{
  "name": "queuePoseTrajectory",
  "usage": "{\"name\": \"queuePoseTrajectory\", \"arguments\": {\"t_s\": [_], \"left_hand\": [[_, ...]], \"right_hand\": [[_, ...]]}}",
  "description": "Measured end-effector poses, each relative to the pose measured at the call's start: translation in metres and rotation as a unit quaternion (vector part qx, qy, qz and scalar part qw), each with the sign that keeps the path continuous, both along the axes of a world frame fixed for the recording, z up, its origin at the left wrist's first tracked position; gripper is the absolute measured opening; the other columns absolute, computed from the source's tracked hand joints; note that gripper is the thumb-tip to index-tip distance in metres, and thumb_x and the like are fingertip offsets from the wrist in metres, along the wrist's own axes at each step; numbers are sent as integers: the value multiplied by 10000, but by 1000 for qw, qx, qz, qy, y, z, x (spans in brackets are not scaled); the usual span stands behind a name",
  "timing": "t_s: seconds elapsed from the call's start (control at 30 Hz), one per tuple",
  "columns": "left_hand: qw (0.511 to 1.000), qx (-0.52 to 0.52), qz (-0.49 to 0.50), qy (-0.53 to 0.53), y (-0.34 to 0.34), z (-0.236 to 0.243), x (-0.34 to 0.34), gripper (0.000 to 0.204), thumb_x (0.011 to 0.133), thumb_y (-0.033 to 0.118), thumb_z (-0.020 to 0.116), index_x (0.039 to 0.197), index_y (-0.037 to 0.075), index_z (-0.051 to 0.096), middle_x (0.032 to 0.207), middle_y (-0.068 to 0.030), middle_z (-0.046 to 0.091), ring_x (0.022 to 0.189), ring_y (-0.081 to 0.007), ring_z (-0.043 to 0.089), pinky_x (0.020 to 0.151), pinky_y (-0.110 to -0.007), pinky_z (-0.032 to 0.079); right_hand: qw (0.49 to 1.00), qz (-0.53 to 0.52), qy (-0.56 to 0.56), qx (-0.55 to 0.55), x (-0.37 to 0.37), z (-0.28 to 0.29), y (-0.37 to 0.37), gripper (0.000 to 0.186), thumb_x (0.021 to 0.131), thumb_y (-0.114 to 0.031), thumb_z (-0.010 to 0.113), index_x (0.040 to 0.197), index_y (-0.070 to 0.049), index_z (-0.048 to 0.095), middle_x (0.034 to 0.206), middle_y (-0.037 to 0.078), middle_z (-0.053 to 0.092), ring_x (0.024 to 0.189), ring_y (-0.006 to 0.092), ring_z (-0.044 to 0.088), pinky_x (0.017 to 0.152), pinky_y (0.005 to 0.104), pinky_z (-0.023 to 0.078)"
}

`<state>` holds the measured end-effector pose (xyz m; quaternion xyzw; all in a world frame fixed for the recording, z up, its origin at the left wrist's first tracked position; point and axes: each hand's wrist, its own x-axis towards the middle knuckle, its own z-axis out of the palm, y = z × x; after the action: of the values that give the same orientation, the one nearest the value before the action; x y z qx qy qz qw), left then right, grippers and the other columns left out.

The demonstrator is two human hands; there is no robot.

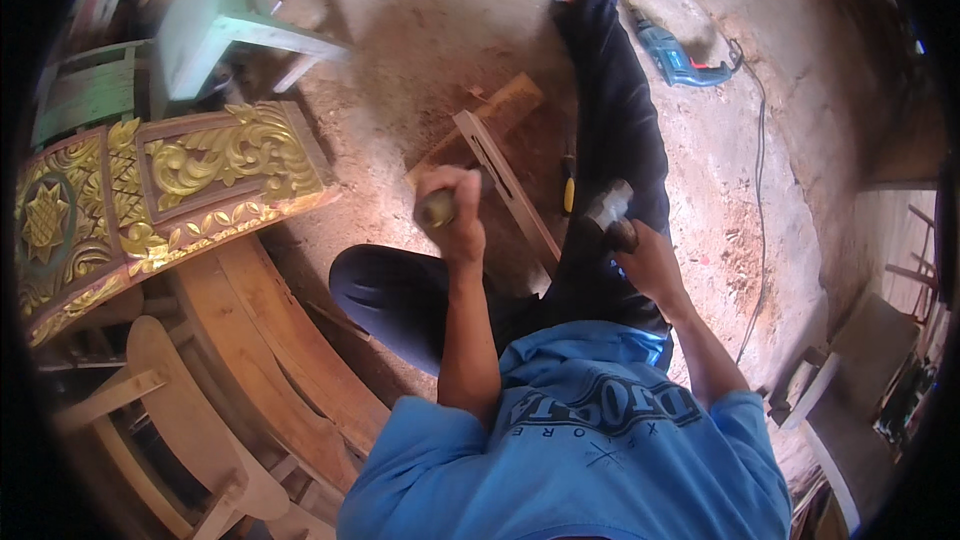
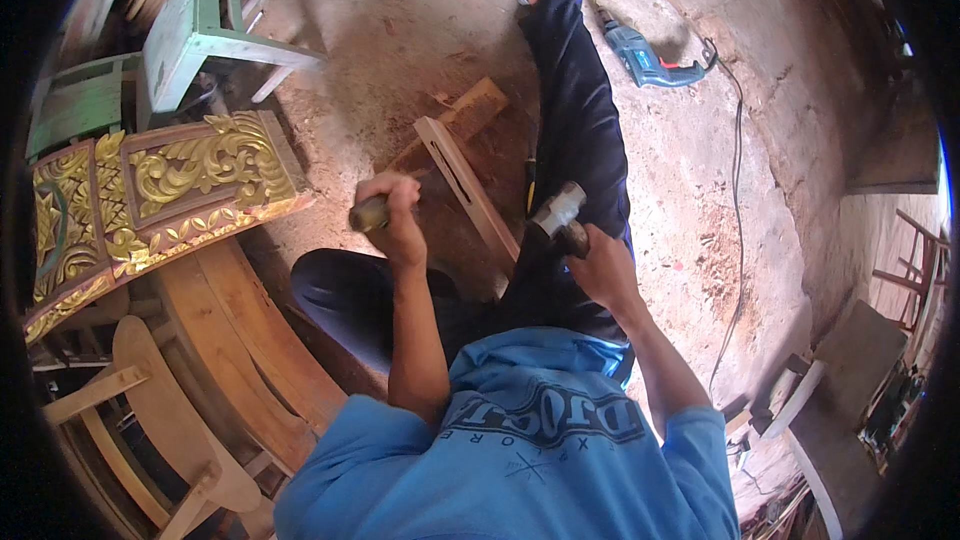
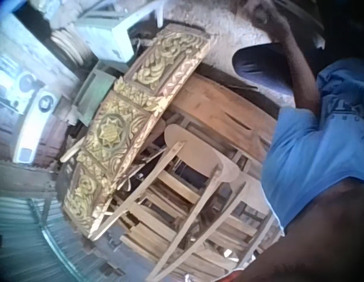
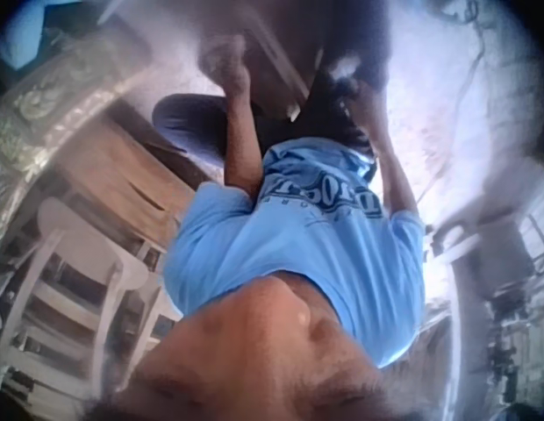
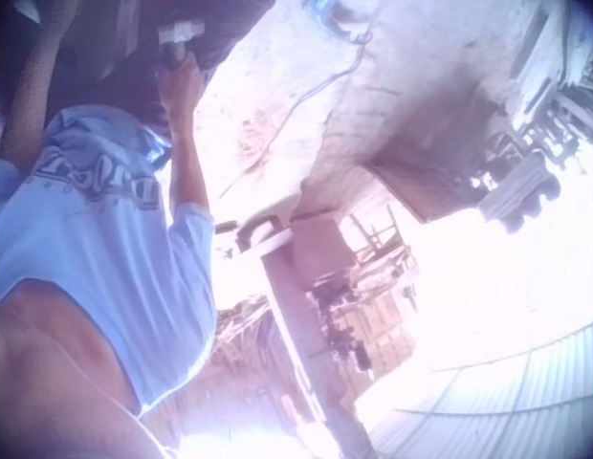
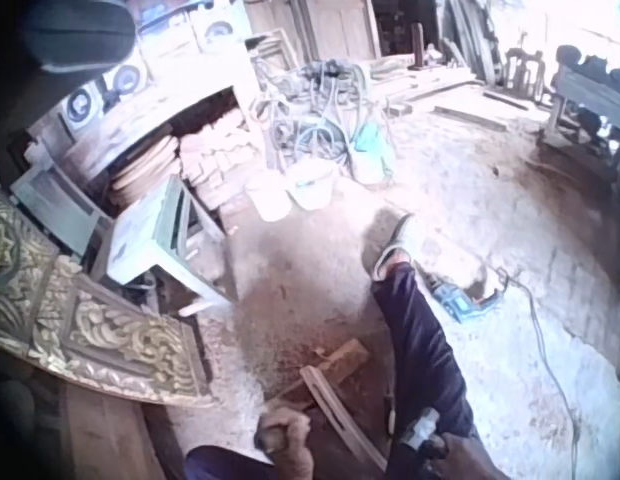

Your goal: The person is sitting on the floor in a workshop, using a chisel and hammer to carve a small piece of wood. They repeatedly strike the chisel to shape the wood, occasionally adjusting its position.

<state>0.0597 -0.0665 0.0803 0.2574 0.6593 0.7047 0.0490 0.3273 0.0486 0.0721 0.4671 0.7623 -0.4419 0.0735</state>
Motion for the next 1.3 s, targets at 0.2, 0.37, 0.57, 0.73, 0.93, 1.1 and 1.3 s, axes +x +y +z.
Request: {"name": "queuePoseTrajectory", "arguments": {"t_s": [0.2,0.37,0.57,0.73,0.93,1.1,1.3], "left_hand": [[971,118,29,-207,-17,-10,-25,136,908,66,677,889,55,543,709,-38,567,701,-159,581,747,-308,495],[973,102,26,-207,-8,-29,-30,137,902,51,683,857,57,554,679,-27,568,679,-145,574,730,-299,493],[971,90,10,-220,4,-37,-27,143,889,57,707,856,62,568,686,-22,578,665,-127,571,720,-292,496],[974,81,2,-210,4,-45,-30,141,888,69,709,855,64,573,683,-16,577,660,-125,573,720,-294,498],[980,50,7,-192,4,-40,-28,145,896,90,713,846,68,579,677,-9,571,659,-121,573,703,-285,487],[977,59,16,-203,7,-35,-26,148,897,92,712,829,66,583,669,-11,574,662,-119,573,689,-279,477],[980,63,6,-190,8,-38,-26,149,896,99,714,842,65,580,681,-13,577,655,-114,567,682,-273,470]], "right_hand": [[999,50,-9,3,-5,-1,6,330,787,-200,761,1042,-25,646,919,260,704,939,458,669,816,521,527],[999,46,-12,6,-1,3,4,321,792,-199,764,1034,-22,652,919,258,705,945,451,672,821,511,528],[1000,22,3,-6,-3,1,4,311,793,-185,739,1042,-16,658,931,257,710,952,448,675,836,497,528],[1000,27,-13,-4,-6,4,5,312,801,-176,714,1064,-16,663,945,264,708,960,447,675,843,497,529],[999,33,-19,-4,-7,4,3,319,802,-181,717,1071,-19,662,952,264,708,966,447,673,845,498,529],[999,33,-16,-10,-7,4,2,319,802,-191,722,1066,-23,661,958,264,708,963,449,674,844,503,527],[999,39,-23,6,-5,6,-1,318,805,-199,719,1060,-19,658,960,265,707,958,453,674,845,503,527]]}}
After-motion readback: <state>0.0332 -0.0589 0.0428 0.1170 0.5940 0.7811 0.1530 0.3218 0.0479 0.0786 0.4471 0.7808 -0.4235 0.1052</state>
